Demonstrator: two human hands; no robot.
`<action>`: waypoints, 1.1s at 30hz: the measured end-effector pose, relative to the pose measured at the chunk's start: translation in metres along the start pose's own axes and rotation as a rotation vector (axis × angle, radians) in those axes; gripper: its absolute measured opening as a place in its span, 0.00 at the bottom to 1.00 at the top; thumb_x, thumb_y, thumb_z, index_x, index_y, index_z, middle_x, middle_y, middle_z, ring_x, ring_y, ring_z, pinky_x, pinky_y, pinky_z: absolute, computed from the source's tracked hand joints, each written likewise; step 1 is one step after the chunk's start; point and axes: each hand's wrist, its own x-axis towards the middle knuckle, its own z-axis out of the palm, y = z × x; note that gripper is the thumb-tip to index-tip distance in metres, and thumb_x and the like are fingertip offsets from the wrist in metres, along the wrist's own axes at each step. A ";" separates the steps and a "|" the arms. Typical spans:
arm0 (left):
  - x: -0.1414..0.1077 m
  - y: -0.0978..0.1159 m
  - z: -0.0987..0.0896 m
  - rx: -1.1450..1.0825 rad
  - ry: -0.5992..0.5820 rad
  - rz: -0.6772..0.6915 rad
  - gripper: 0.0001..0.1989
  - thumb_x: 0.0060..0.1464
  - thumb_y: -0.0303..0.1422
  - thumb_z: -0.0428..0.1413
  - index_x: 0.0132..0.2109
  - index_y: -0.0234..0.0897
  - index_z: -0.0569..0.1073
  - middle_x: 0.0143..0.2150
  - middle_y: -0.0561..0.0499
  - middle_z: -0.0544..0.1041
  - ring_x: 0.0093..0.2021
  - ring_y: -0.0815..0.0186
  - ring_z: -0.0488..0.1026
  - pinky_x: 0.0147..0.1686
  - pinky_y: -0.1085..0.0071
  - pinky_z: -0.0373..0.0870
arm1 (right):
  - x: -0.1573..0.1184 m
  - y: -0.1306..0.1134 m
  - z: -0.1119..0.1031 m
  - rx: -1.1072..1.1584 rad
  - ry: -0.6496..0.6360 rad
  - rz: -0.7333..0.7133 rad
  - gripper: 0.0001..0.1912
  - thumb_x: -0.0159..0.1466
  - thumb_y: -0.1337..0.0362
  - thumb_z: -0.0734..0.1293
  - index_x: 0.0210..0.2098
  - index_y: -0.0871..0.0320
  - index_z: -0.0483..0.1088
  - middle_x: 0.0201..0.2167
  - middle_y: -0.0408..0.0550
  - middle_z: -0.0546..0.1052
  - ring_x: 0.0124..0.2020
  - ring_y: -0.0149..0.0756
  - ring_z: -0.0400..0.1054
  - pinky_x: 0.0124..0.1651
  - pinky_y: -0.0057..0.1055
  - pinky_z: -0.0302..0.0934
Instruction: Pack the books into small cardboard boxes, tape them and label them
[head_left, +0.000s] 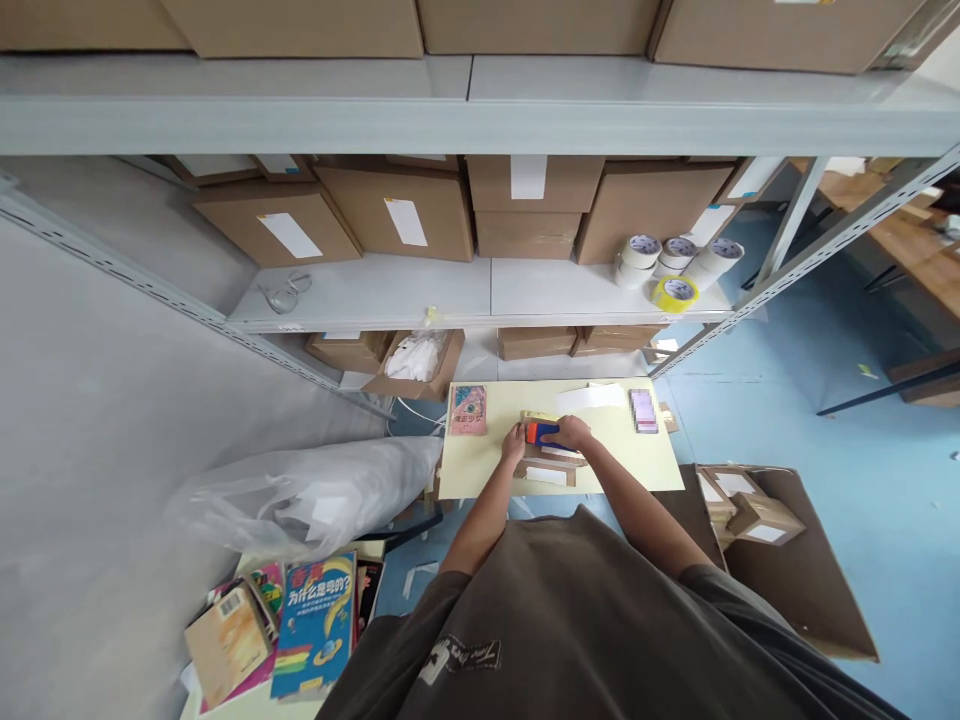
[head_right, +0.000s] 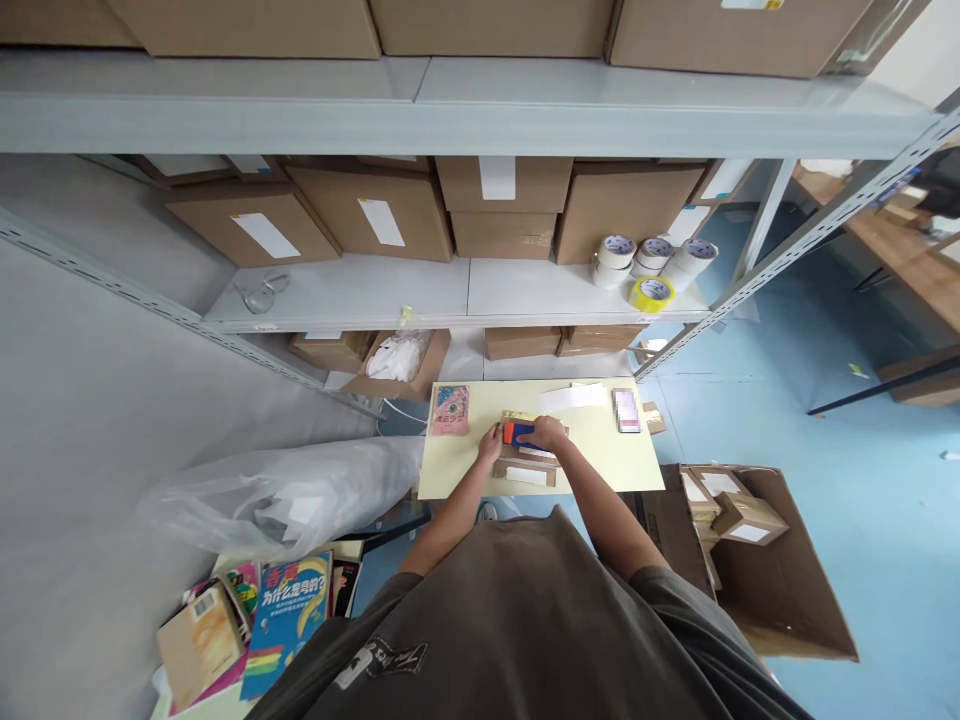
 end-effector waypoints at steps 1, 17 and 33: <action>0.000 0.001 0.004 -0.015 0.006 -0.001 0.15 0.70 0.43 0.53 0.48 0.37 0.79 0.50 0.36 0.83 0.53 0.51 0.79 0.58 0.59 0.68 | -0.001 -0.001 0.000 0.002 -0.001 0.006 0.34 0.59 0.36 0.74 0.49 0.60 0.81 0.49 0.62 0.83 0.48 0.51 0.79 0.44 0.34 0.68; -0.010 0.006 0.015 0.294 0.076 0.022 0.25 0.75 0.45 0.41 0.58 0.37 0.78 0.57 0.37 0.82 0.57 0.50 0.78 0.57 0.61 0.70 | -0.050 0.126 -0.012 0.042 0.069 0.097 0.30 0.62 0.38 0.73 0.44 0.61 0.82 0.44 0.63 0.84 0.44 0.50 0.79 0.41 0.33 0.66; -0.015 0.018 0.018 0.378 0.143 0.022 0.27 0.73 0.51 0.42 0.54 0.39 0.80 0.53 0.40 0.84 0.55 0.51 0.78 0.53 0.63 0.71 | -0.022 0.133 0.018 0.119 0.101 0.272 0.22 0.64 0.58 0.75 0.53 0.65 0.78 0.49 0.68 0.82 0.50 0.53 0.78 0.47 0.36 0.69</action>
